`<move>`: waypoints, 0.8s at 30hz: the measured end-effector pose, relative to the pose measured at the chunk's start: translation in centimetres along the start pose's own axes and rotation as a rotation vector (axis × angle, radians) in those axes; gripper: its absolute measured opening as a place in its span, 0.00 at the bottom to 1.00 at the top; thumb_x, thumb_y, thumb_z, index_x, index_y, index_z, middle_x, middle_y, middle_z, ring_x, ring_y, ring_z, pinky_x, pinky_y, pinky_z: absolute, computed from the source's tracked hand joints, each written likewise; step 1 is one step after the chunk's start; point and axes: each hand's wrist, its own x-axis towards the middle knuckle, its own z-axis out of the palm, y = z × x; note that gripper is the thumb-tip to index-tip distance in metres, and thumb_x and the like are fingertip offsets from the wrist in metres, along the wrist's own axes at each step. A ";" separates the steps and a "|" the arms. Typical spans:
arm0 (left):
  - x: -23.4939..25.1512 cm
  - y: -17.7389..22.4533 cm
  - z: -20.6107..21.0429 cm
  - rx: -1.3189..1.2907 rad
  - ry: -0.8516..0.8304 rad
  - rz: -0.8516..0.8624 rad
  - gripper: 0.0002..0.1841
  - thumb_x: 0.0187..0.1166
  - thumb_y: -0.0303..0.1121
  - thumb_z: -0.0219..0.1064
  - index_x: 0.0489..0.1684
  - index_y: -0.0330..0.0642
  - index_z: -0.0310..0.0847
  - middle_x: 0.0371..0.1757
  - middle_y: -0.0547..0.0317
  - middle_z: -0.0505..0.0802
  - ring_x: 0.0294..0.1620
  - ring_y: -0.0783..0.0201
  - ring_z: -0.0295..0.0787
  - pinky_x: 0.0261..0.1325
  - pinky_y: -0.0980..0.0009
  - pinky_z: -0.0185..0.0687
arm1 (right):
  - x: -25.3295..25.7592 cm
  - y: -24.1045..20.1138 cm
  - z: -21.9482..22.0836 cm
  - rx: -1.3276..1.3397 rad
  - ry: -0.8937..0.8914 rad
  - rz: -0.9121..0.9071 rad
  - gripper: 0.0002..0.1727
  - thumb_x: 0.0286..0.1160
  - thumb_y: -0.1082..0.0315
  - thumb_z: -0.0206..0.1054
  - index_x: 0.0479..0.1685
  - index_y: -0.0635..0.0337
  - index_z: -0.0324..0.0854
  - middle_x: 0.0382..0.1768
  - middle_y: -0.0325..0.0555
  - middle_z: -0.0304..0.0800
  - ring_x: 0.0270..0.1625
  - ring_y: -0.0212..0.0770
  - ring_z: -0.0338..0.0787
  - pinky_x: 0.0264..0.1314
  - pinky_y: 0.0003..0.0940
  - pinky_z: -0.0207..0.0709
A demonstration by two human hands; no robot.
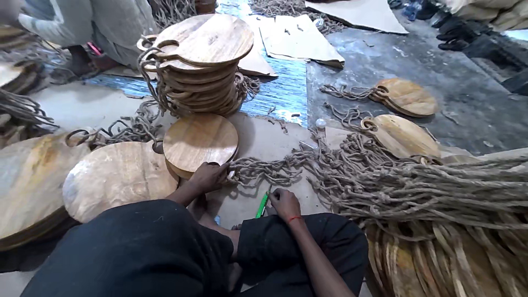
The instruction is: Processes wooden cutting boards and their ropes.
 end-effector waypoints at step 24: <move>-4.9 -4.1 -1.7 -0.017 0.068 -0.471 0.25 0.92 0.42 0.54 0.85 0.44 0.66 0.53 0.36 0.93 0.61 0.36 0.90 0.62 0.39 0.82 | 6.6 -3.7 -4.0 -0.251 0.156 -0.631 0.13 0.72 0.67 0.77 0.52 0.63 0.91 0.58 0.60 0.89 0.58 0.61 0.90 0.61 0.60 0.82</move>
